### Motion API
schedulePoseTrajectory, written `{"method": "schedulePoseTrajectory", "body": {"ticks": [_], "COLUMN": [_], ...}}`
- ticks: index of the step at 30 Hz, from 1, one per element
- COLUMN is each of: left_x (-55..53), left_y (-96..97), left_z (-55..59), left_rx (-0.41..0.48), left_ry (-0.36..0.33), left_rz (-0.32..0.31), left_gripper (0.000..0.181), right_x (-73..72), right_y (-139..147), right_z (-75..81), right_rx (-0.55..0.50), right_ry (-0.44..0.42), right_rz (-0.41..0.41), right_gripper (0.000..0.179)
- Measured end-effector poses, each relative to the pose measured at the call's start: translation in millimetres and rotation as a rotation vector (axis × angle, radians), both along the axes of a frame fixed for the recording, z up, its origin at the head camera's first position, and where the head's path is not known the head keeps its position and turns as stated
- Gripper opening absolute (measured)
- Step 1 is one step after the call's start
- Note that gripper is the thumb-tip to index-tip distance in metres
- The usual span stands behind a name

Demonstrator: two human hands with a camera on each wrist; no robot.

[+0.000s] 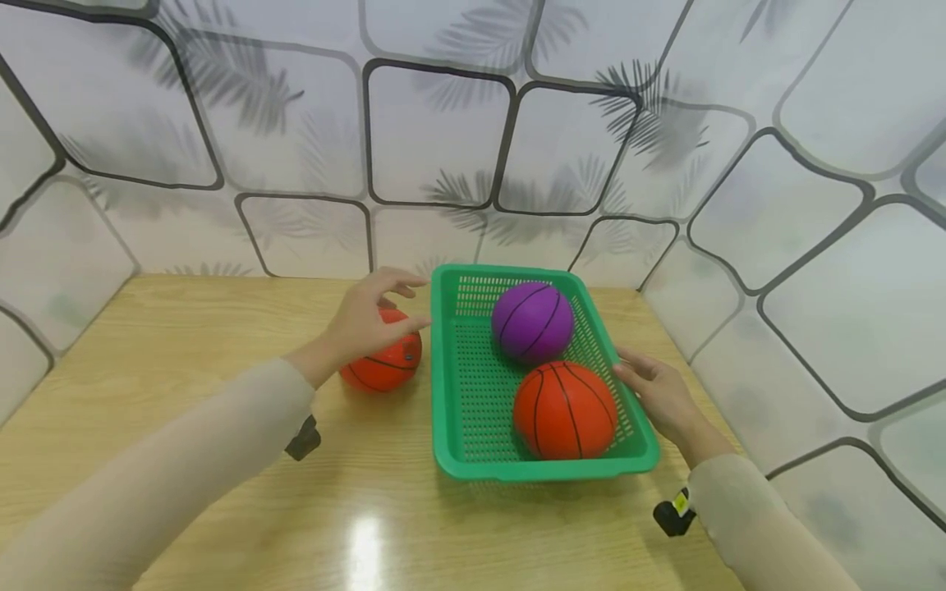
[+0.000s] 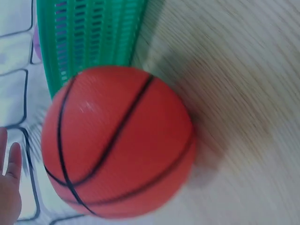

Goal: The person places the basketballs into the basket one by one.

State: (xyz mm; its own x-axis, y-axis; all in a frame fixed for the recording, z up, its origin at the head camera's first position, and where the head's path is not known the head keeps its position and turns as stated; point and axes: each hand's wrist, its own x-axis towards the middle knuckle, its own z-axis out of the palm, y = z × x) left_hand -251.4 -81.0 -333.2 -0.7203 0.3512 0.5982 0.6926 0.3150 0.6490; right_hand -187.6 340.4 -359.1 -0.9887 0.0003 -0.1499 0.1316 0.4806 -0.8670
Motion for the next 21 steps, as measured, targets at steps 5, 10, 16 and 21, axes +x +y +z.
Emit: {"method": "schedulePoseTrajectory", "body": {"ticks": [5, 10, 16, 21], "left_x": [-0.4, 1.0, 2.3, 5.0], "left_y": [-19.8, -39.3, -57.9, -68.1], "left_z": [-7.8, -19.6, -35.7, -46.9], "left_rx": [0.000, -0.015, -0.033, -0.082], "left_ry": [0.013, 0.034, 0.027, -0.074], "left_rz": [0.040, 0.082, 0.127, 0.148], "left_gripper": [0.051, 0.055, 0.058, 0.066], "right_x": [-0.3, -0.8, -1.6, -2.2], "right_y": [0, 0, 0, 1], "right_z": [-0.4, -1.7, -2.4, -3.2], "right_rx": [-0.003, 0.007, -0.007, -0.005], "right_ry": [-0.002, 0.004, 0.005, 0.010], "right_rz": [-0.005, -0.004, 0.001, -0.002], "right_gripper": [0.061, 0.063, 0.063, 0.063]}}
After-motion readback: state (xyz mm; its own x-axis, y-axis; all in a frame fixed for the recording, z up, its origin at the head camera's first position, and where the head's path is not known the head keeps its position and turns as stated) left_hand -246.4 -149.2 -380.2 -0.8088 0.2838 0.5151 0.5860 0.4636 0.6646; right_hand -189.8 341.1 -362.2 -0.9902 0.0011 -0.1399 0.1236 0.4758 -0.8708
